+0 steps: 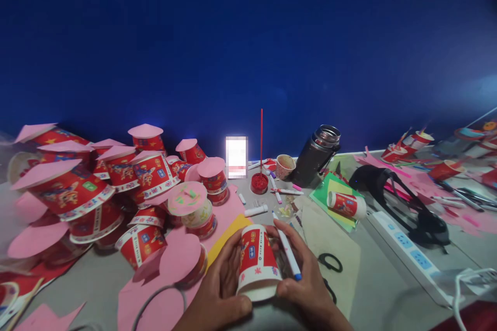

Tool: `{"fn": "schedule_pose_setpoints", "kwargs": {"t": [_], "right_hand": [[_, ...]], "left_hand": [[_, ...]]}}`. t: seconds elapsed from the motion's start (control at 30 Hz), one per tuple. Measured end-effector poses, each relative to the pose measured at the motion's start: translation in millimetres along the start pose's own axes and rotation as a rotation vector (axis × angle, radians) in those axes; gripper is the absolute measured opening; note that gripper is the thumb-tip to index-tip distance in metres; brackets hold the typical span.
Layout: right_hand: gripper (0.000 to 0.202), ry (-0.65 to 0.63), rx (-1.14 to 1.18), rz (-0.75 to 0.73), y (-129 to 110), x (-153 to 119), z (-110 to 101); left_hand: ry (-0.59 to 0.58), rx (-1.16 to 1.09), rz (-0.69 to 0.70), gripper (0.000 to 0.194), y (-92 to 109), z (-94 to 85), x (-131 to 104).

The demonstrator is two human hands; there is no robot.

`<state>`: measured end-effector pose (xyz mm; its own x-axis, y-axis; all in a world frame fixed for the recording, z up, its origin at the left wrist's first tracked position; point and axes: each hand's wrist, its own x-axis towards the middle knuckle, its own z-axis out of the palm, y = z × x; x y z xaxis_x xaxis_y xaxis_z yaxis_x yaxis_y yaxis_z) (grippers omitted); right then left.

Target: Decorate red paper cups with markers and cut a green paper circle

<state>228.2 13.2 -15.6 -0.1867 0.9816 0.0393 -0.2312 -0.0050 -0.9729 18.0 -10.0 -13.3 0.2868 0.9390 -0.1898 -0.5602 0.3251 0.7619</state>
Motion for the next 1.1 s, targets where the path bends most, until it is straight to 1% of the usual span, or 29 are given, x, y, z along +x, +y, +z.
{"fn": "schedule_pose_setpoints", "kwargs": {"t": [0.07, 0.17, 0.23, 0.3, 0.33, 0.37, 0.4, 0.47, 0.5, 0.53, 0.6, 0.67, 0.73, 0.8, 0.87, 0.93, 1.03, 1.1], "right_hand": [[0.113, 0.001, 0.024, 0.003, 2.3, 0.8, 1.0], [0.111, -0.034, 0.056, 0.003, 5.0, 3.1, 1.2], [0.113, -0.033, 0.043, -0.030, 4.7, 4.5, -0.1], [0.114, 0.007, -0.022, -0.089, 2.6, 4.9, -2.2], [0.112, 0.031, -0.071, -0.121, 1.2, 4.7, -3.3], [0.107, 0.054, -0.114, -0.134, -0.2, 4.3, -4.1], [0.094, 0.075, -0.148, -0.150, -1.5, 3.8, -4.8], [0.055, 0.164, -0.196, -0.182, -3.9, 2.7, -5.4], [0.040, 0.214, -0.201, -0.214, -5.7, 2.4, -5.8], [0.033, 0.247, -0.200, -0.248, -8.2, 2.5, -6.3], [0.032, 0.266, -0.195, -0.335, -17.0, 3.8, -8.2], [0.031, 0.237, -0.245, -0.410, -30.7, 6.7, -10.3], [0.026, 0.175, -0.333, -0.452, -46.6, 10.7, -10.9], [0.021, 0.103, -0.386, -0.462, -59.3, 15.0, -8.8], [0.018, 0.060, -0.402, -0.465, -64.3, 18.5, -4.7], [0.017, 0.049, -0.380, -0.461, -60.7, 19.9, -0.9], [0.016, 0.051, -0.328, -0.424, -45.0, 17.5, -0.3], [0.016, 0.027, -0.318, -0.399, -34.2, 14.0, -3.5]], "left_hand": [[0.038, -0.025, 0.012, 0.116, -4.2, -1.2, 0.5], [0.098, 0.000, 0.039, 0.115, -6.6, -6.5, 2.0], [0.135, 0.061, 0.073, 0.110, -2.9, -10.5, 3.4], [0.166, 0.163, 0.121, 0.103, 4.2, -13.1, 5.5], [0.163, 0.220, 0.138, 0.102, 8.2, -13.5, 6.8], [0.181, 0.271, 0.163, 0.102, 11.9, -13.3, 8.2], [0.212, 0.314, 0.190, 0.099, 15.1, -12.6, 9.7], [0.268, 0.373, 0.286, 0.094, 19.5, -9.9, 11.9], [0.254, 0.400, 0.291, 0.094, 20.8, -8.1, 12.6], [0.245, 0.415, 0.296, 0.093, 21.7, -6.4, 12.8], [0.228, 0.443, 0.299, 0.091, 22.8, -3.2, 12.4], [0.219, 0.467, 0.301, 0.089, 23.6, -0.9, 11.5], [0.210, 0.477, 0.310, 0.089, 24.2, 0.4, 10.6], [0.193, 0.473, 0.317, 0.088, 24.2, 1.2, 10.1], [0.177, 0.472, 0.318, 0.086, 23.4, 1.5, 9.9], [0.165, 0.481, 0.315, 0.086, 22.1, 1.1, 9.9], [0.156, 0.502, 0.319, 0.088, 19.9, -0.6, 10.5], [0.158, 0.521, 0.322, 0.087, 19.0, -1.6, 10.9]]}}
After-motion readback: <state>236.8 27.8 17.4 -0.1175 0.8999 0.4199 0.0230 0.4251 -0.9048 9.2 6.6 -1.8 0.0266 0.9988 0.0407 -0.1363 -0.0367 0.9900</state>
